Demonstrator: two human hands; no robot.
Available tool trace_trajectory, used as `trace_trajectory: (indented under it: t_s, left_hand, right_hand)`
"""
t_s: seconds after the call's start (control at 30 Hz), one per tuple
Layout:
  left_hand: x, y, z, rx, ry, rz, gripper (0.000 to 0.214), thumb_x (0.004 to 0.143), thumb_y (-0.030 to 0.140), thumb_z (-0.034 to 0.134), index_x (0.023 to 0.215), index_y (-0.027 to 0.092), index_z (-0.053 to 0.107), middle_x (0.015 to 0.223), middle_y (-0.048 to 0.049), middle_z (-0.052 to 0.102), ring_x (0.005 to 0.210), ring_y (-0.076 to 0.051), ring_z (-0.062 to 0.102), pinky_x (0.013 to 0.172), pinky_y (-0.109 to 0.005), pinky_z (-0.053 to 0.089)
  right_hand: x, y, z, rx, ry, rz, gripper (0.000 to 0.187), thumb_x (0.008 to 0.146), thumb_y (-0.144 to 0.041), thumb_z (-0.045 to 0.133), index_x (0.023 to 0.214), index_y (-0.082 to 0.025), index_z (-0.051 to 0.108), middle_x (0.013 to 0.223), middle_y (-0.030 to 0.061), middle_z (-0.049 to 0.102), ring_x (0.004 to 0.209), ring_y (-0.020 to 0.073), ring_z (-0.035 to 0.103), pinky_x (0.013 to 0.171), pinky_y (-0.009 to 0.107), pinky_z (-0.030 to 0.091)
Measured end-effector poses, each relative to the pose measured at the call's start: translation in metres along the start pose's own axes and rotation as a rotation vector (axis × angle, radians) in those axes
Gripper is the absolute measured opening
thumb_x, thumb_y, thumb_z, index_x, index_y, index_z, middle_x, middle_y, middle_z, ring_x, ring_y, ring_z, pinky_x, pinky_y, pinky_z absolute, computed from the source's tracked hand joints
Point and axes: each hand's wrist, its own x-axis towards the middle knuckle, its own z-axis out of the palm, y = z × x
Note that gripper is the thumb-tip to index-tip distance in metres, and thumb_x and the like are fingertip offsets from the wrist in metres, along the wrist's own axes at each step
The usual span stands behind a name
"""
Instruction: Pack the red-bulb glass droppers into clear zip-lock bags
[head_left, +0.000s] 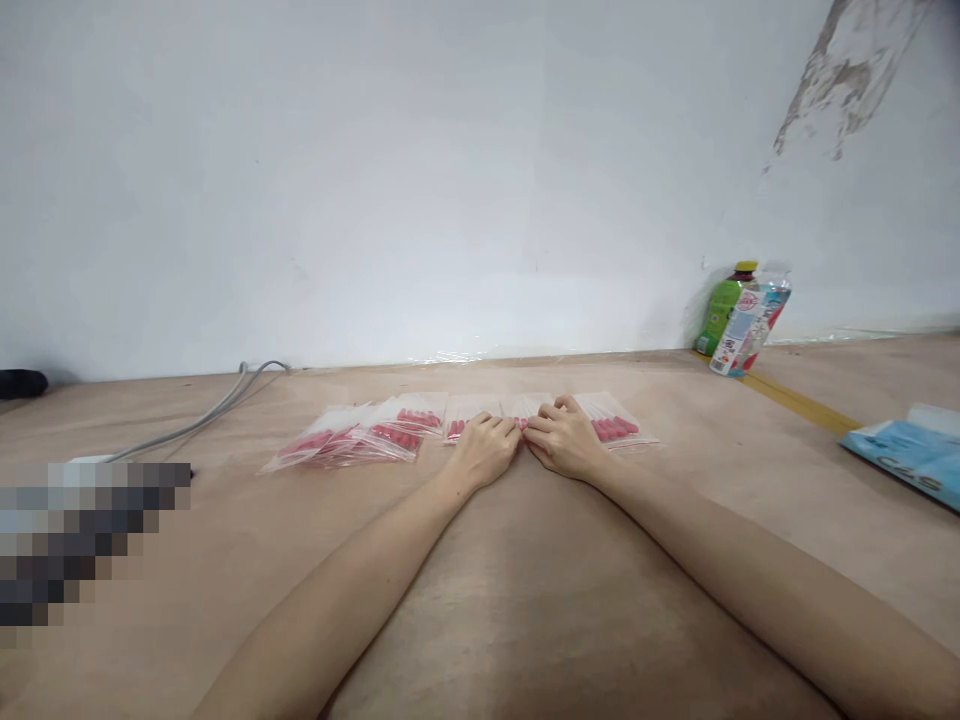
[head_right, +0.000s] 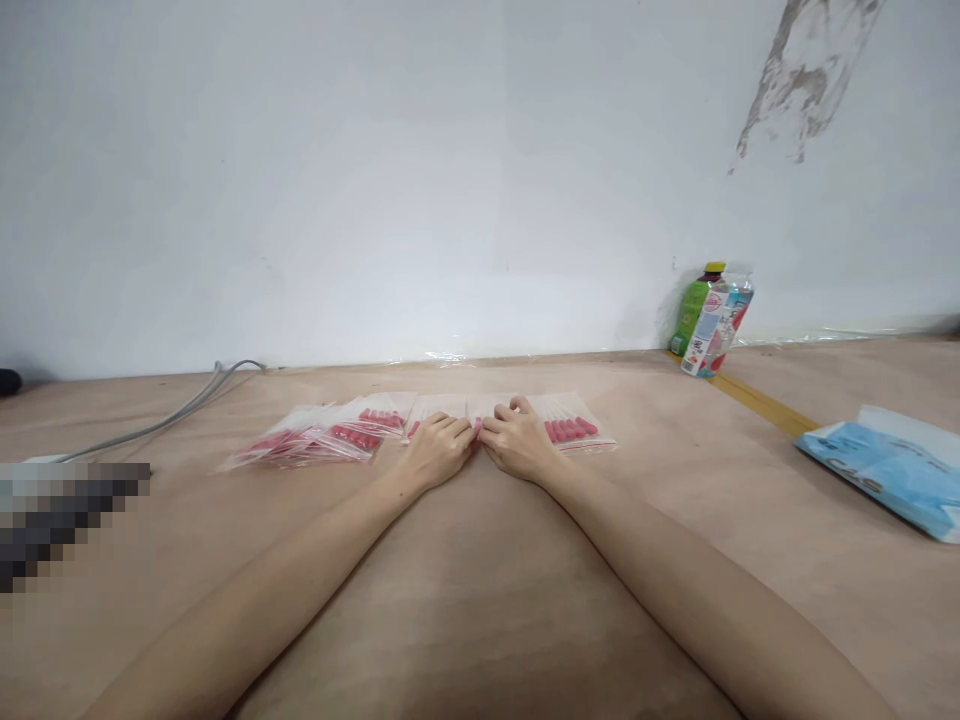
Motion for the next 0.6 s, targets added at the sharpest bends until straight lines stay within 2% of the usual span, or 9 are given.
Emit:
trace_trajectory:
  t_s: [0.17,0.37,0.6]
  left_hand:
    - [-0.001,0.0,0.001,-0.009,0.01,0.008,0.013,0.085,0.012,0.046,0.076,0.013,0.056,0.071,-0.0037,0.059,0.068,-0.017,0.057,0.065,-0.03,0.036]
    - [-0.001,-0.001,0.003,-0.015,0.01,0.0,0.016,0.086,0.013,0.044,0.074,0.014,0.056,0.071,-0.0041,0.059,0.066,-0.017,0.056,0.065,-0.03,0.036]
    - [0.0,0.0,0.001,-0.046,0.006,-0.013,0.018,0.085,0.011,0.042,0.074,0.014,0.056,0.071,-0.005,0.059,0.066,-0.017,0.055,0.068,-0.032,0.037]
  right_hand:
    - [-0.005,0.004,-0.008,-0.016,-0.002,0.016,0.022,0.084,-0.018,0.043,0.07,-0.019,0.06,0.068,0.0012,0.062,0.07,0.0133,0.044,0.071,0.033,0.022]
    - [-0.03,0.022,-0.023,-0.055,-0.01,0.053,0.023,0.085,-0.018,0.043,0.07,-0.019,0.06,0.064,0.0006,0.061,0.068,0.0124,0.047,0.073,0.032,0.023]
    - [-0.045,0.029,-0.02,-0.154,-0.055,0.13,0.031,0.086,-0.018,0.039,0.059,-0.016,0.055,0.054,0.0015,0.055,0.059,0.0125,0.046,0.073,0.031,0.026]
